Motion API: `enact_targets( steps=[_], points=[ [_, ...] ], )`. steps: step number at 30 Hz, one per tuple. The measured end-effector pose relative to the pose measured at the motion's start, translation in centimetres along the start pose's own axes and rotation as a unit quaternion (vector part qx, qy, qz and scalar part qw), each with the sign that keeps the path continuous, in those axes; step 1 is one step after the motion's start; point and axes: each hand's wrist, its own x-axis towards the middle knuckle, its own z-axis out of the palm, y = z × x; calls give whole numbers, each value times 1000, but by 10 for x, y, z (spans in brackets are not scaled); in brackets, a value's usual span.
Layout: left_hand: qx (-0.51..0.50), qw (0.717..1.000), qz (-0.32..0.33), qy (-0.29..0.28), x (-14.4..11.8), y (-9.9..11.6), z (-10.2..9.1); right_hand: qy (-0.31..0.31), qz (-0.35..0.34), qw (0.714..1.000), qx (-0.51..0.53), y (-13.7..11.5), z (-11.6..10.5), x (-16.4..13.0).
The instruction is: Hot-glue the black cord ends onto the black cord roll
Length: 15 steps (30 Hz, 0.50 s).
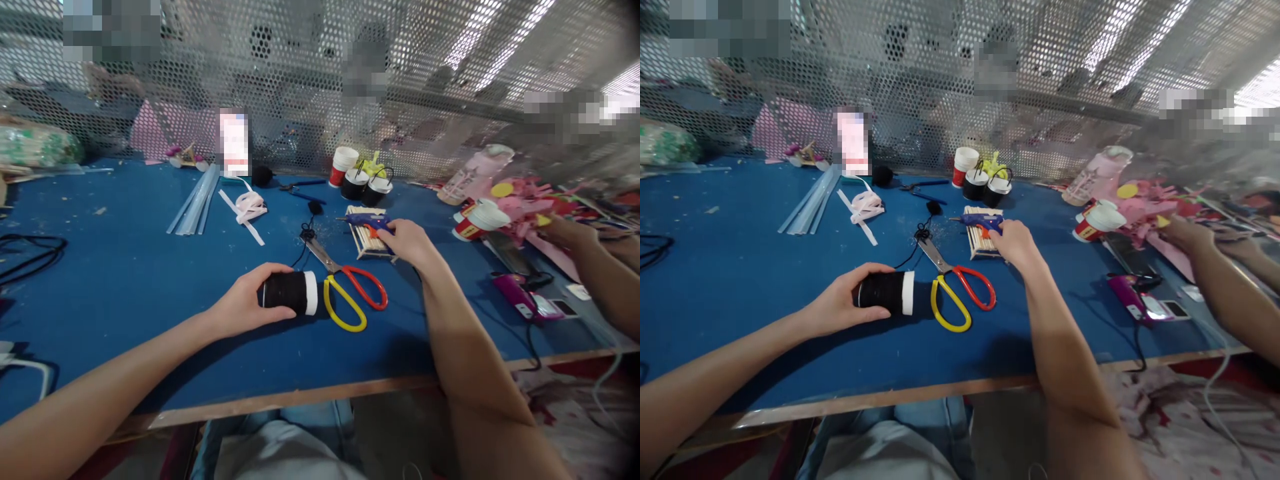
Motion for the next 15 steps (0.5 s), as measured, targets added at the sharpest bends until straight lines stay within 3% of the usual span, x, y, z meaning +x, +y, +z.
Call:
enact_targets(
  steps=[9, 15],
  points=[
    [11, 1000, -8, -1, 2, -3, -1, 32, -20, 999, 11, 1, 7, -4],
    [7, 1000, -12, -6, 2, -3, -1, 58, 69, 989, 117, -2, 1, -11]
  ],
)
